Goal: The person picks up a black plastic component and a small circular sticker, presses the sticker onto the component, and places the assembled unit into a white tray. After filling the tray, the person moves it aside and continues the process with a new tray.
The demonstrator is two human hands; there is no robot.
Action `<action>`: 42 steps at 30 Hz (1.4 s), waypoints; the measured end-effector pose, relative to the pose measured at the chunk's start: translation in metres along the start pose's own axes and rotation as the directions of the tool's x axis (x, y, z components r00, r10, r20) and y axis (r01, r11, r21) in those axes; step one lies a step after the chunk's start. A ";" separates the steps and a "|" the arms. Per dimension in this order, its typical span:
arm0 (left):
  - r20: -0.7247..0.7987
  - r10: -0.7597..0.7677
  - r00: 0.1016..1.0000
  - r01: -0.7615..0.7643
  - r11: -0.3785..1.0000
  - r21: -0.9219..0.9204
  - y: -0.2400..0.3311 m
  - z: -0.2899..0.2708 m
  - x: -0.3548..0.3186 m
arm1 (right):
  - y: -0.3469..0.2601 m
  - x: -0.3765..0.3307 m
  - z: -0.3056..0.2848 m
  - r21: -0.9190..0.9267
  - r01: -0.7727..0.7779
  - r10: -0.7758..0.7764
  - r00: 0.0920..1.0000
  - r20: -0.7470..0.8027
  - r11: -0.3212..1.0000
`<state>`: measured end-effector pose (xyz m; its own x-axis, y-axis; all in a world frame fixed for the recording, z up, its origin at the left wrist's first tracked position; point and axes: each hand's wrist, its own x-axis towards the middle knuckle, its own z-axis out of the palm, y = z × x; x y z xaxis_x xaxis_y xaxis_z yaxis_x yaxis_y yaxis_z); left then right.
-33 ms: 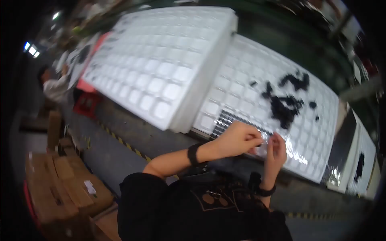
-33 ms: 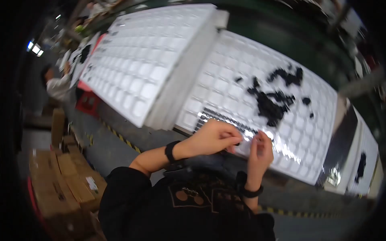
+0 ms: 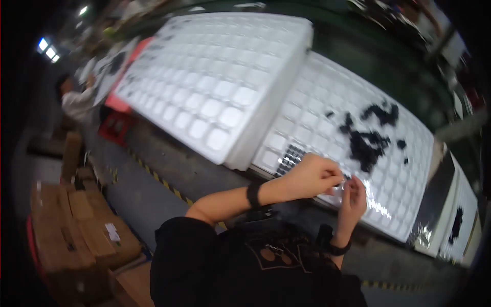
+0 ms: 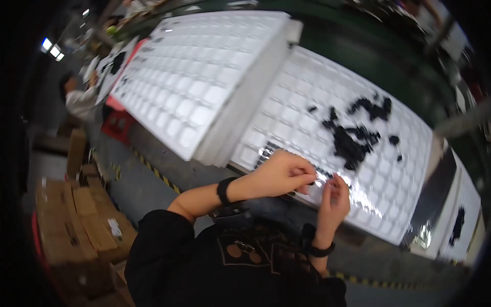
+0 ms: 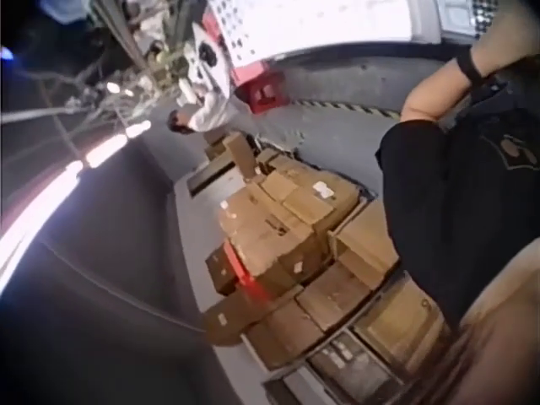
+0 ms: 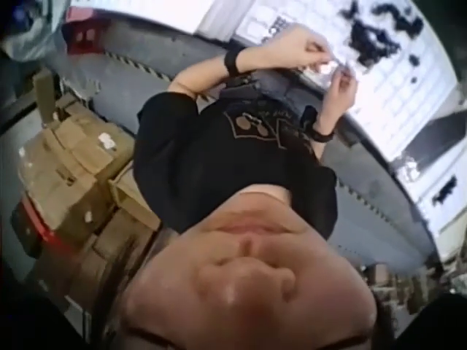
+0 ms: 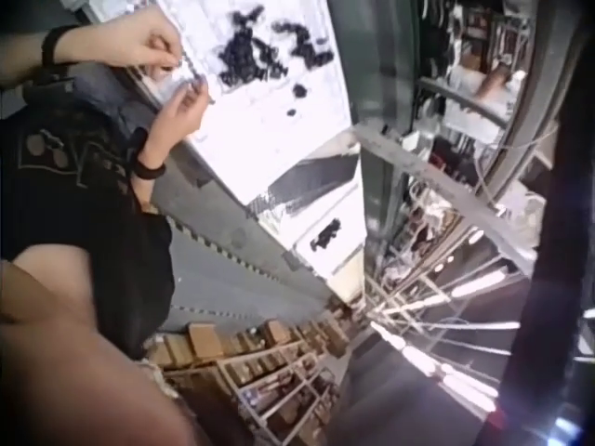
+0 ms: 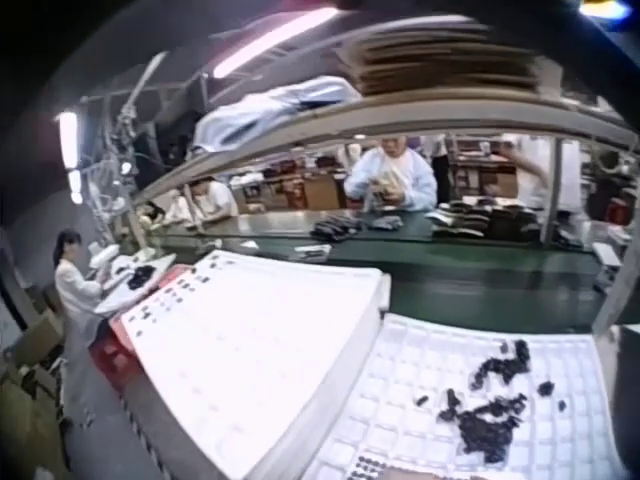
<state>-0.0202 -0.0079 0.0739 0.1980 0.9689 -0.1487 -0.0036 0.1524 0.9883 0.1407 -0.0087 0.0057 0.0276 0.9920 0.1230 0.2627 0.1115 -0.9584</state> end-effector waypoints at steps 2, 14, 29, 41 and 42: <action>-0.086 0.153 0.985 -0.142 0.982 0.122 0.014 0.003 0.014 | -0.001 -0.002 -0.003 0.020 0.018 -0.019 0.999 0.049 1.000; -0.147 0.445 0.884 -0.184 0.618 0.764 0.042 0.002 0.053 | 0.001 0.002 0.003 0.006 0.028 -0.028 0.998 0.048 1.000; -0.765 0.617 0.183 0.733 0.433 0.525 0.061 -0.380 -0.221 | 0.005 0.003 0.002 -0.074 0.004 -0.003 1.000 0.018 0.997; -0.793 0.226 0.566 0.694 0.389 0.606 0.049 -0.437 -0.206 | 0.002 0.003 0.006 -0.139 -0.035 0.028 0.998 -0.051 0.990; -0.780 0.280 0.560 0.676 0.389 0.625 0.048 -0.435 -0.205 | 0.002 0.004 0.007 -0.143 -0.038 0.031 0.998 -0.049 0.989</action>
<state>-0.4877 -0.1145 0.1369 -0.6544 0.7375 0.1669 0.7456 0.5924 0.3052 0.1348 -0.0043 0.0021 0.0827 0.9910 0.1054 0.3963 0.0643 -0.9159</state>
